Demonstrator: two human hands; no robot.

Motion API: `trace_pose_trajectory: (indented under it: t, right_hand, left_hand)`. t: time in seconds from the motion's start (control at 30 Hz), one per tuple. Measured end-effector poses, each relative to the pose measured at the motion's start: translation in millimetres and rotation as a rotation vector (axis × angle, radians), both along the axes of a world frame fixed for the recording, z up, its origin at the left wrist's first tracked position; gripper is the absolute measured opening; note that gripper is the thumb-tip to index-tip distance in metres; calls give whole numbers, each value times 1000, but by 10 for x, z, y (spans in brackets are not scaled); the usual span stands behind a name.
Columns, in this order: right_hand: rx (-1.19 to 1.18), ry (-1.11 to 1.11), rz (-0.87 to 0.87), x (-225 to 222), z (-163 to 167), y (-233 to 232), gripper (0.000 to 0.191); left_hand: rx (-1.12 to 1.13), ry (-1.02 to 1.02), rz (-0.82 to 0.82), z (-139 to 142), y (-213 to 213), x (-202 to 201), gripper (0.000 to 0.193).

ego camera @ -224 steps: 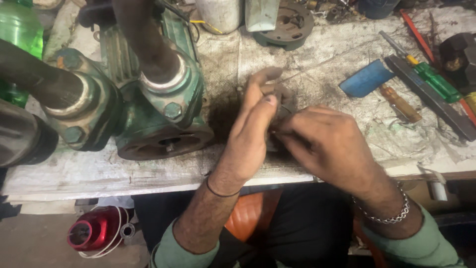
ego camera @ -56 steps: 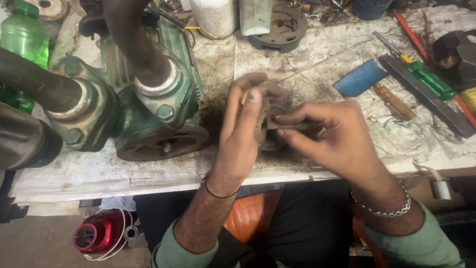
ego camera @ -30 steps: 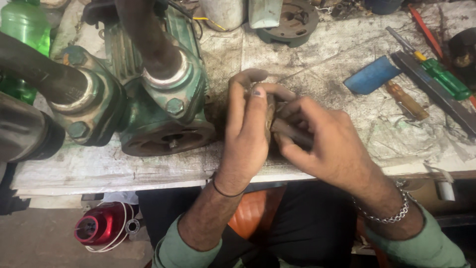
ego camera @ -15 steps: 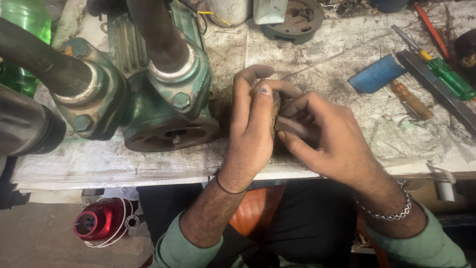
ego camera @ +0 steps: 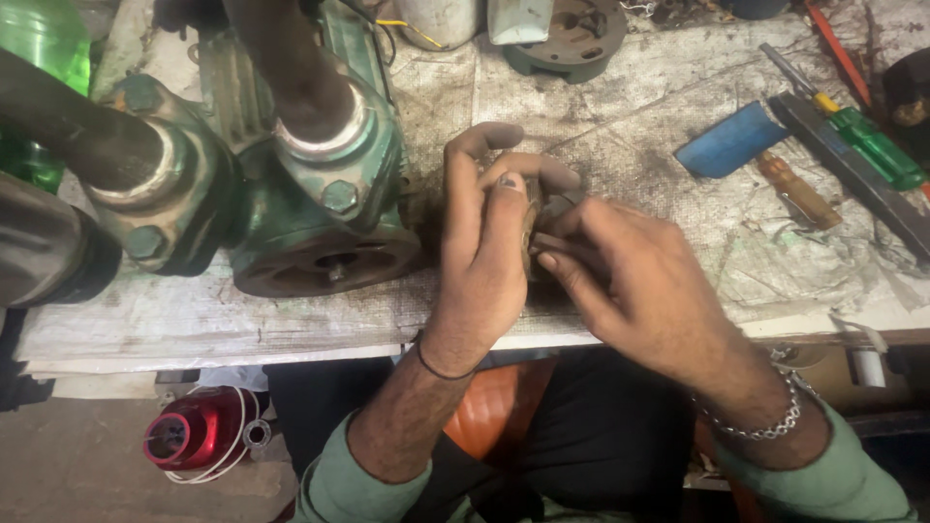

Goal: The person holds a brass bevel gear at a cluttered workbench, rotates and turns it over in their hands, then presses and seats it into a pump housing on the bench, working it in with their fingers and checking the fit by hand.

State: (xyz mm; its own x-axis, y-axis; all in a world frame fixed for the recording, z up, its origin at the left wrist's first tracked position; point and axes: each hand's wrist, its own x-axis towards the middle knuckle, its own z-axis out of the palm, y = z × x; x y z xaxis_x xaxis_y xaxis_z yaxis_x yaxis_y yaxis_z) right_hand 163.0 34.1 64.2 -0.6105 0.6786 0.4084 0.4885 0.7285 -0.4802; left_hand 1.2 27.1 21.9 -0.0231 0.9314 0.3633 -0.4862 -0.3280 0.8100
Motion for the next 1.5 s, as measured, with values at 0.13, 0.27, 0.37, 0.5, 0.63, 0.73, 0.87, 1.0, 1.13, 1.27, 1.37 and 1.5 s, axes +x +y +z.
trace_pose_trajectory:
  t: [0.13,0.27,0.37,0.5,0.63,0.73,0.87,1.0,1.13,1.27,1.37,1.5]
  right_hand:
    - [-217,-23,-104,-11,-2,5,15]
    - [-61,36,-71,-45,-56,27,13]
    - [-48,28,-58,-31,-83,-30,11]
    - [-232,65,-66,-22,-83,-72,12]
    - [-1,47,-100,-67,-84,-43,16]
    - [-22,35,-98,-57,-82,-11,17]
    - [28,55,-67,9,-98,23,24]
    - [41,7,-90,24,-144,70,21]
    - [47,-73,-109,-7,-178,72,18]
    - [156,-12,-59,-22,-166,44,21]
    - [60,-3,6,5,-124,39,23]
    - [136,-13,-12,0,-101,33,24]
  left_hand:
    - [17,33,36,-1,-31,6,33]
    - [14,2,5,10,-15,3,33]
    - [13,41,29,17,-13,-18,33]
    - [20,105,83,14,-29,-17,32]
    - [73,49,87,10,-28,3,29]
    - [52,21,79,16,-14,5,28]
    - [37,19,66,11,0,4,27]
    - [27,23,11,-14,25,-11,28]
    - [-34,-9,29,-39,39,10,31]
    - [-60,-15,13,-46,27,1,32]
    - [3,53,44,-37,14,-6,31]
    - [-16,30,44,-17,1,6,30]
